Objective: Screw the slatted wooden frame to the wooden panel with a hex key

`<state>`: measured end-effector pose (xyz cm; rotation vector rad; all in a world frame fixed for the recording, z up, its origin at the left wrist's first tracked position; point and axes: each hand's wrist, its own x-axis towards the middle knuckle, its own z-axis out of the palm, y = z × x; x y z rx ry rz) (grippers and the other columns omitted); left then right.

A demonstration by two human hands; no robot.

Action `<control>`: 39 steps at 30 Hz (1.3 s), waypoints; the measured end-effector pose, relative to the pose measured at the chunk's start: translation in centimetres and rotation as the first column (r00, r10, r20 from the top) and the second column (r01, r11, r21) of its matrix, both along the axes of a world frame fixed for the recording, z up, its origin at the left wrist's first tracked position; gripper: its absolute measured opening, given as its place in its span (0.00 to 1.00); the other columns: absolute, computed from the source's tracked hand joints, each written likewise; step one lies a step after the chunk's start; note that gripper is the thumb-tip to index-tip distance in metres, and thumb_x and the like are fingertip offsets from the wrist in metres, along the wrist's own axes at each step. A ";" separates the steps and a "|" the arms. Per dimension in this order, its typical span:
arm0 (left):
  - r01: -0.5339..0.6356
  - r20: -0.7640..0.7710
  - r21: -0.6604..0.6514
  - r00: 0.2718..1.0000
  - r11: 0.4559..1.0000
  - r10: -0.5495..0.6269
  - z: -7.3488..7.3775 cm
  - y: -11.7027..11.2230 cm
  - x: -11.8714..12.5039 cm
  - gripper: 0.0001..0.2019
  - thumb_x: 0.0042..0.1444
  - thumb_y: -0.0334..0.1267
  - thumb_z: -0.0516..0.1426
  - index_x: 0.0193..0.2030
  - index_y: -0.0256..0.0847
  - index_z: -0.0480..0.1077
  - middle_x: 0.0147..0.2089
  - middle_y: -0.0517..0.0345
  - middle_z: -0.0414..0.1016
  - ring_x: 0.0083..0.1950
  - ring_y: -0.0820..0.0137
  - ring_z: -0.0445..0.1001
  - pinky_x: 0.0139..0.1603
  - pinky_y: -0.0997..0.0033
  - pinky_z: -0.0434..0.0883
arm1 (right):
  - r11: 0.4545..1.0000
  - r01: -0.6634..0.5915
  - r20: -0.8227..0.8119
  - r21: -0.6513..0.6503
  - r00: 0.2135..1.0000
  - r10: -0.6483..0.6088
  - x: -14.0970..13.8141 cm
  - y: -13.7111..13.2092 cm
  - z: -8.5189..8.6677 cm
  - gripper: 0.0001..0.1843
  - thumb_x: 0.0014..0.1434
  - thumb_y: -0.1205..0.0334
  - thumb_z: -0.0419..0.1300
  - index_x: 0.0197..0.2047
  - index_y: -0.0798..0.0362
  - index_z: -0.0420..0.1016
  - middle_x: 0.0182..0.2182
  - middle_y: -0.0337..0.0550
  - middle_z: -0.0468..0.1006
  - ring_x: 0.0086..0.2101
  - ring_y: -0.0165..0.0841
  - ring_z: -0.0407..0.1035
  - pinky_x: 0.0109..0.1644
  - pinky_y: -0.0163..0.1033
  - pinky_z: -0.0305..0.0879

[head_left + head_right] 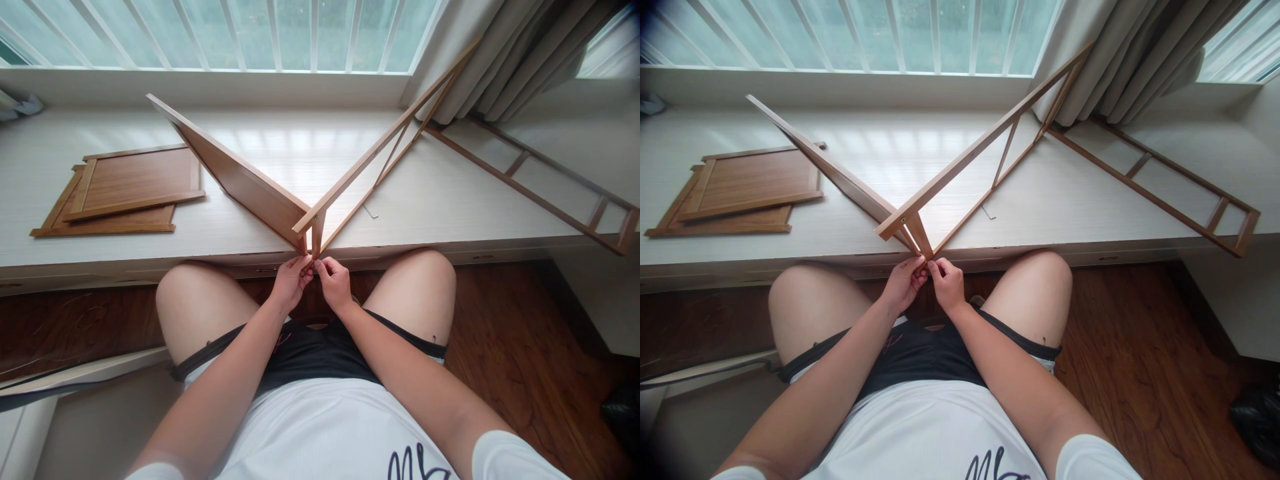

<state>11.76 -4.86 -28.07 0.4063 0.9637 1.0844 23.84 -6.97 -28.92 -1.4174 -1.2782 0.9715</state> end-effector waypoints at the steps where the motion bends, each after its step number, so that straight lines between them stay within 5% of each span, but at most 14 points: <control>1: 0.001 0.003 0.001 1.000 1.000 -0.001 0.0 0.0 0.0 0.15 0.45 0.41 0.70 0.32 0.34 0.73 0.27 0.61 0.68 0.27 0.81 0.66 0.25 0.83 0.63 | 1.000 -0.020 0.003 0.001 1.000 0.020 0.0 0.1 0.0 0.22 0.65 0.44 0.53 0.28 0.51 0.72 0.23 0.36 0.72 0.25 0.30 0.64 0.32 0.34 0.59; 7: 0.001 -0.003 -0.032 1.000 0.999 -0.001 0.0 -0.1 0.1 0.16 0.45 0.41 0.70 0.34 0.34 0.72 0.28 0.61 0.70 0.27 0.80 0.67 0.26 0.82 0.66 | 0.999 -0.050 0.045 -0.021 0.998 0.051 1.4 0.9 0.1 0.29 0.69 0.43 0.45 0.26 0.51 0.73 0.18 0.37 0.67 0.22 0.30 0.63 0.31 0.36 0.57; 12: 0.071 0.036 -0.085 0.997 0.994 -0.068 0.0 -0.2 -0.1 0.18 0.47 0.45 0.69 0.37 0.36 0.70 0.32 0.57 0.74 0.28 0.77 0.71 0.27 0.78 0.69 | 0.995 -0.008 0.236 0.095 0.972 -0.015 4.8 1.4 2.3 0.25 0.70 0.48 0.45 0.30 0.50 0.73 0.20 0.38 0.68 0.24 0.32 0.65 0.33 0.38 0.58; 17: 0.124 0.108 -0.081 0.987 0.989 -0.115 -0.2 -0.3 -0.2 0.18 0.51 0.47 0.66 0.42 0.40 0.68 0.37 0.56 0.74 0.30 0.75 0.72 0.27 0.77 0.69 | 0.940 0.002 0.585 0.342 0.782 -0.215 8.9 4.6 4.2 0.11 0.67 0.57 0.52 0.42 0.52 0.74 0.37 0.47 0.75 0.41 0.39 0.66 0.48 0.43 0.60; 20: 0.135 0.107 -0.065 0.986 0.989 -0.127 -0.1 -0.5 -0.2 0.19 0.53 0.50 0.64 0.44 0.41 0.68 0.39 0.58 0.72 0.30 0.75 0.71 0.26 0.77 0.68 | 0.950 0.014 0.741 0.312 0.622 -0.253 10.8 7.5 3.9 0.17 0.64 0.61 0.56 0.54 0.52 0.72 0.49 0.51 0.73 0.48 0.44 0.63 0.51 0.46 0.58; 23: 0.164 0.083 -0.044 0.984 0.986 -0.160 0.2 -0.8 -0.3 0.19 0.55 0.51 0.63 0.46 0.42 0.67 0.40 0.58 0.71 0.32 0.76 0.70 0.26 0.77 0.68 | 0.965 0.119 0.811 0.232 0.525 -0.259 12.3 9.7 3.0 0.15 0.63 0.61 0.57 0.52 0.52 0.74 0.48 0.50 0.74 0.47 0.44 0.63 0.47 0.45 0.57; 28: 0.195 0.021 -0.021 0.981 0.981 -0.194 0.2 -1.6 -0.8 0.19 0.57 0.50 0.62 0.48 0.41 0.67 0.43 0.56 0.70 0.33 0.76 0.69 0.27 0.79 0.65 | 0.958 0.150 0.801 0.244 0.525 -0.286 13.6 10.6 1.8 0.08 0.63 0.61 0.58 0.39 0.51 0.78 0.41 0.46 0.77 0.43 0.41 0.64 0.45 0.44 0.55; 32: 0.206 -0.020 0.003 0.978 0.978 -0.206 0.0 -2.2 -0.9 0.22 0.58 0.51 0.60 0.54 0.39 0.69 0.42 0.55 0.68 0.32 0.77 0.66 0.26 0.80 0.62 | 0.949 0.152 0.788 0.276 0.530 -0.314 13.7 10.4 1.3 0.08 0.63 0.61 0.58 0.36 0.52 0.78 0.39 0.46 0.77 0.43 0.42 0.63 0.45 0.44 0.54; 39: 0.277 -0.057 0.008 0.959 0.961 -0.276 -0.2 -3.0 -0.7 0.20 0.56 0.51 0.62 0.49 0.38 0.72 0.38 0.57 0.67 0.31 0.78 0.64 0.25 0.81 0.60 | 0.933 0.148 0.746 0.328 0.566 -0.352 13.8 10.6 1.0 0.07 0.63 0.62 0.56 0.37 0.52 0.74 0.45 0.49 0.76 0.46 0.43 0.63 0.46 0.45 0.56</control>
